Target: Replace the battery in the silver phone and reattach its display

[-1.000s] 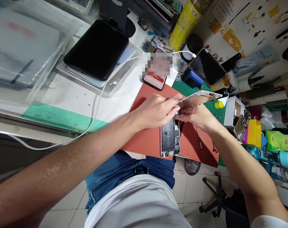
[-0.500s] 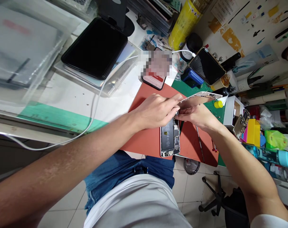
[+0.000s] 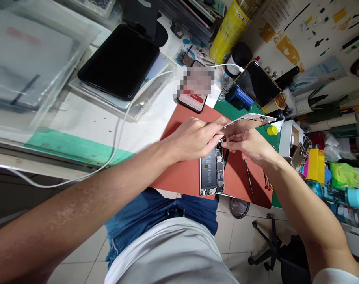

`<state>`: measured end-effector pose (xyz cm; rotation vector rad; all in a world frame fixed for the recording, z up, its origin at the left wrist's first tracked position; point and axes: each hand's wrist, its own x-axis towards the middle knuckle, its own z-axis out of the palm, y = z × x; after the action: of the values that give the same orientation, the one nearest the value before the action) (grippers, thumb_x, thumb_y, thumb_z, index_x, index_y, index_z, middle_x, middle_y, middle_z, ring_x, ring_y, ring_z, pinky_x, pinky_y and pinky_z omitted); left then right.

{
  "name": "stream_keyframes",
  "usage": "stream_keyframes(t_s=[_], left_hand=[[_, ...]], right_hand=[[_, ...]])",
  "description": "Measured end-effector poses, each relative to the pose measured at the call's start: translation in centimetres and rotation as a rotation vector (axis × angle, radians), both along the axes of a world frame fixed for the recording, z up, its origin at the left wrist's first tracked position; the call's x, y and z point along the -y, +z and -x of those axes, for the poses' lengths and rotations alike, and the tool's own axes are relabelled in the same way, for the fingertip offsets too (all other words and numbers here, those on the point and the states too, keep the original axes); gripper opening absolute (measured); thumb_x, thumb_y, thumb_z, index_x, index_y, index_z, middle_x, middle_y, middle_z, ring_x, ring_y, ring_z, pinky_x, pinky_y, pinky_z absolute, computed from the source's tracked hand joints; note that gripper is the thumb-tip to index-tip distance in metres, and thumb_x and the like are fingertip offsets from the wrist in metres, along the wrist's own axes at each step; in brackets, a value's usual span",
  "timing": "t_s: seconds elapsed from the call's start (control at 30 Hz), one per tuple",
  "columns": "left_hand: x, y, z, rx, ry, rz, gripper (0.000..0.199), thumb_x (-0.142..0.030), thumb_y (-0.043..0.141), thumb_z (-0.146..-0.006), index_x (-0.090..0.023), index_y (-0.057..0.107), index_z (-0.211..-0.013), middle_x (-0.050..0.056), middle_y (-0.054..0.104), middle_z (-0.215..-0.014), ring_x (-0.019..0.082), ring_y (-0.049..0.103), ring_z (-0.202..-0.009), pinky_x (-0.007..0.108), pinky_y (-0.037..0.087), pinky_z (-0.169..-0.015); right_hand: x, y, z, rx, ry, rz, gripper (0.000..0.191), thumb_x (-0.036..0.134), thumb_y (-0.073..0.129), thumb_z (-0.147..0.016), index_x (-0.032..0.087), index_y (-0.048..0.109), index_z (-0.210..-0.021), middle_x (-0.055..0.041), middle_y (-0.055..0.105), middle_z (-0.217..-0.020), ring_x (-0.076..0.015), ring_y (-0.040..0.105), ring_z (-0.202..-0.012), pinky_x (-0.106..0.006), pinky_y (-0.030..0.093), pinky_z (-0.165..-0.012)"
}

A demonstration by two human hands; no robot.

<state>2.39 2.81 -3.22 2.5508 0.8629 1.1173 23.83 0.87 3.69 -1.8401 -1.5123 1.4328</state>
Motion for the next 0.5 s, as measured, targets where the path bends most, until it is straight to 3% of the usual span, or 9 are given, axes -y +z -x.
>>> stream_keyframes(t_s=[0.27,0.5], left_hand=[[-0.1,-0.1,-0.1,0.051,-0.010,-0.053,0.033,-0.021,0.047,-0.104,-0.011,0.052,-0.134,0.001,0.081,-0.082,0.017,0.070,-0.059,0.031,0.039,-0.053],[-0.1,-0.1,0.0,0.018,0.005,-0.019,0.035,-0.023,0.046,-0.104,-0.010,0.052,-0.136,0.001,0.080,-0.080,0.019,0.069,-0.056,0.031,0.040,-0.054]], right_hand=[[1.9,0.1,0.2,-0.043,-0.154,0.135,0.026,0.040,0.091,-0.066,0.019,0.077,-0.074,-0.0039,0.071,-0.073,-0.0143,0.060,-0.057,-0.031,0.052,-0.053],[2.3,0.0,1.3,-0.007,-0.190,0.043,0.015,0.030,0.084,-0.068,0.019,0.076,-0.074,-0.0006,0.067,-0.070,-0.0114,0.058,-0.053,-0.026,0.045,-0.050]])
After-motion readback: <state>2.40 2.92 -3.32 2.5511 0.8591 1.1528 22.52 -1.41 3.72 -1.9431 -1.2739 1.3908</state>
